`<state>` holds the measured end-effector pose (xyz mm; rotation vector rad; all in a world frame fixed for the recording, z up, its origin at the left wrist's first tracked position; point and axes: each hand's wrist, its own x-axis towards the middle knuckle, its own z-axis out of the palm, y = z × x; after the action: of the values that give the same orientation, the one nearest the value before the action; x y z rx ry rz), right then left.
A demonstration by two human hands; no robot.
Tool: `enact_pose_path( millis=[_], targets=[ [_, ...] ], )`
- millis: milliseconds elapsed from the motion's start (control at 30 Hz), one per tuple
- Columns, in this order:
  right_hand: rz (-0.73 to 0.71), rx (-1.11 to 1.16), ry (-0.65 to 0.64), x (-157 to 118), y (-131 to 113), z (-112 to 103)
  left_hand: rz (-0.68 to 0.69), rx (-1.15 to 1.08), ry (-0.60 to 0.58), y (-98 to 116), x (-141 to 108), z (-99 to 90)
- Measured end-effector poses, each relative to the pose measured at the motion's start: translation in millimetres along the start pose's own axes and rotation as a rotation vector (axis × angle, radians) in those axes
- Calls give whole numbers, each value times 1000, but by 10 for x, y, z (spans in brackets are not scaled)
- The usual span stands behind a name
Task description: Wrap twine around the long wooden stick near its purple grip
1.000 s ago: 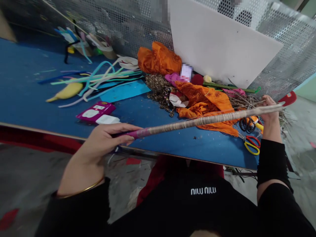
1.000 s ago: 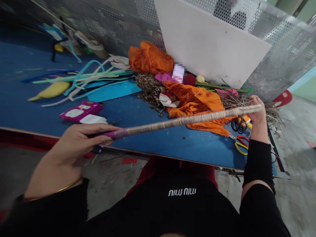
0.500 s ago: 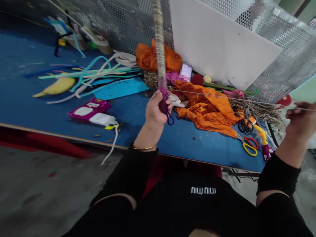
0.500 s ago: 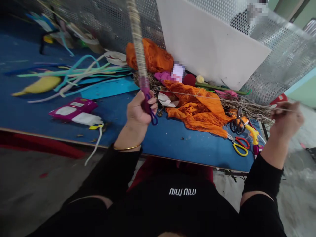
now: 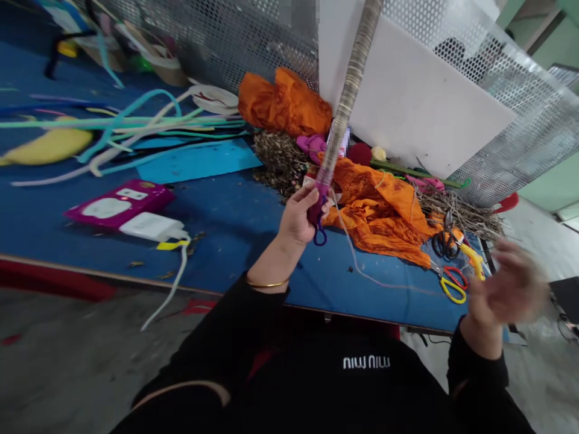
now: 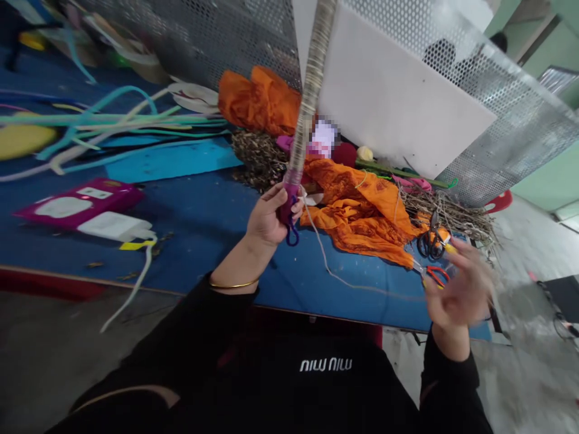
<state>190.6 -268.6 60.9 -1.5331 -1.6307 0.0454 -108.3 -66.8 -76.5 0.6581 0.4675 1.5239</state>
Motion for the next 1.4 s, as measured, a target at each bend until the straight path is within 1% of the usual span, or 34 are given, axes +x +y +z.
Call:
enact_pose_path(
  millis=[33, 100, 133, 167, 200, 233, 267, 300, 333, 367, 467, 567, 667, 733, 833, 933, 1000, 1033, 1100, 1133, 1167, 1200, 1233, 1300, 1367, 1400],
  targets=[
    [-63, 5, -182, 45, 6, 110, -13, -9, 7, -8, 1, -4],
    [-179, 52, -686, 163, 76, 270, -29, -21, 21, -20, 3, -7],
    [-189, 101, -914, 237, 151, 327, -36, -27, 23, -24, 3, -6],
    [-160, 163, -1058, 322, 255, 376, -41, -37, 22, -27, 1, -4],
    [-82, 237, -1054, 418, 383, 427, -46, -52, 20, -28, -3, -1],
    [21, 289, -937, 524, 529, 486, -52, -67, 19, -28, -8, 4],
    [103, 297, -723, 639, 682, 559, -62, -79, 17, -27, -14, 10],
    [168, 240, -418, 761, 833, 647, -74, -87, 14, -26, -22, 17],
    [233, 106, -206, 884, 975, 750, -85, -91, 10, -24, -29, 25],
    [287, -52, -73, 1005, 1099, 863, -94, -93, 6, -22, -36, 34],
    [348, -203, -5, 1302, 1353, 1211, -113, -82, -9, -20, -51, 60],
    [393, -235, 15, 1457, 1448, 1473, -119, -61, -28, -25, -56, 77],
    [408, -208, 40, 1512, 1455, 1590, -122, -46, -53, -37, -54, 74],
    [389, -163, 76, 1528, 1434, 1579, -129, -40, -61, -46, -50, 63],
    [337, -67, 168, 1530, 1360, 1439, -131, -38, -55, -62, -41, 41],
    [311, 59, 237, 1493, 1206, 1183, -140, -42, -53, -80, -25, 19],
    [300, 272, 280, 1443, 1054, 970, -142, -48, -52, -88, -16, 10],
    [285, 432, 311, 1410, 967, 853, -142, -48, -53, -89, -13, 9],
    [216, 747, 393, 1330, 780, 602, -148, -44, -57, -87, -11, 16],
    [165, 836, 451, 1281, 686, 470, -154, -40, -61, -84, -11, 22],
    [103, 876, 515, 1227, 594, 338, -161, -39, -65, -82, -12, 28],
    [24, 890, 619, 1166, 506, 207, -166, -39, -68, -80, -12, 34],
    [-53, 879, 702, 1100, 423, 83, -168, -42, -69, -81, -12, 37],
    [-195, 785, 878, 963, 279, -120, -170, -44, -71, -89, -5, 34],
    [-292, 678, 987, 836, 183, -220, -171, -43, -76, -106, 8, 23],
    [-318, 639, 1021, 785, 163, -220, -171, -39, -81, -117, 15, 19]
  ],
)
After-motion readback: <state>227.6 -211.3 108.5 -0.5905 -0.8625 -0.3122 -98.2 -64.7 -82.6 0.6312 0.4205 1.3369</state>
